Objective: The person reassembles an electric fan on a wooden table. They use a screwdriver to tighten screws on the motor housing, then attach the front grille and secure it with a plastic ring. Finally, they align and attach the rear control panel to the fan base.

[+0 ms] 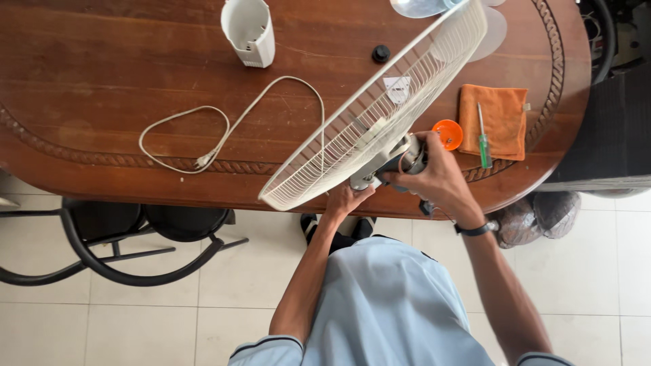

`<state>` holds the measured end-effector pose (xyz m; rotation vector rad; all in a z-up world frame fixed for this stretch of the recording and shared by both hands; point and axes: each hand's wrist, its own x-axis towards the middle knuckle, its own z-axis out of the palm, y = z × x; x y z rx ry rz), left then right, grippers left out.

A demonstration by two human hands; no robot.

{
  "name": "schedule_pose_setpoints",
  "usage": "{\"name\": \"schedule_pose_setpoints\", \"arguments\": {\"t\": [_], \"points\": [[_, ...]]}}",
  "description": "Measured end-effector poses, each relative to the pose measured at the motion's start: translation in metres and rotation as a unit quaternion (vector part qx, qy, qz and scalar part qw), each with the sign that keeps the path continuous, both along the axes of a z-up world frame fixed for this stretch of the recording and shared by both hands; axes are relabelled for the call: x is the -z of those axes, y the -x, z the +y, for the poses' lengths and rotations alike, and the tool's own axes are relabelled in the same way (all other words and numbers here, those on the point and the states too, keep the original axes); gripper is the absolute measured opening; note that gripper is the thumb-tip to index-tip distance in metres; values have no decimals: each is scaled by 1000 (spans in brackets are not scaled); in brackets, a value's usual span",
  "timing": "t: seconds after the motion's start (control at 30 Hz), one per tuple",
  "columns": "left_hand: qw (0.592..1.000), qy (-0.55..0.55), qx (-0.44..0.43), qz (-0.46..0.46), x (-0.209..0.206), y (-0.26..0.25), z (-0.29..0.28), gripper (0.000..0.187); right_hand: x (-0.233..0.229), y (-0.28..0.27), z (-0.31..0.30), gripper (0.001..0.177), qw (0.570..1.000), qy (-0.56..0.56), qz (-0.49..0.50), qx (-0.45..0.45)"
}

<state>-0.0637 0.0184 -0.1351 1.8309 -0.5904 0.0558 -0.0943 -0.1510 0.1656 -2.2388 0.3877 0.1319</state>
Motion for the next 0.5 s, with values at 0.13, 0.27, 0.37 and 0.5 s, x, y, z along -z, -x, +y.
{"name": "schedule_pose_setpoints", "arguments": {"t": [0.13, 0.27, 0.37, 0.5], "points": [[998, 23, -7, 63, -60, -5, 10, 63, -14, -10, 8, 83, 999, -16, 18, 28], [988, -36, -66, 138, -96, -5, 8, 57, -24, -17, 12, 81, 996, -19, 57, 58], [987, -84, -110, 77, -103, -2, 10, 66, -30, -17, 15, 78, 995, -22, 60, 71], [992, -82, -81, 56, -98, -3, 13, 64, -28, -11, 24, 77, 993, 7, 64, 95]]}}
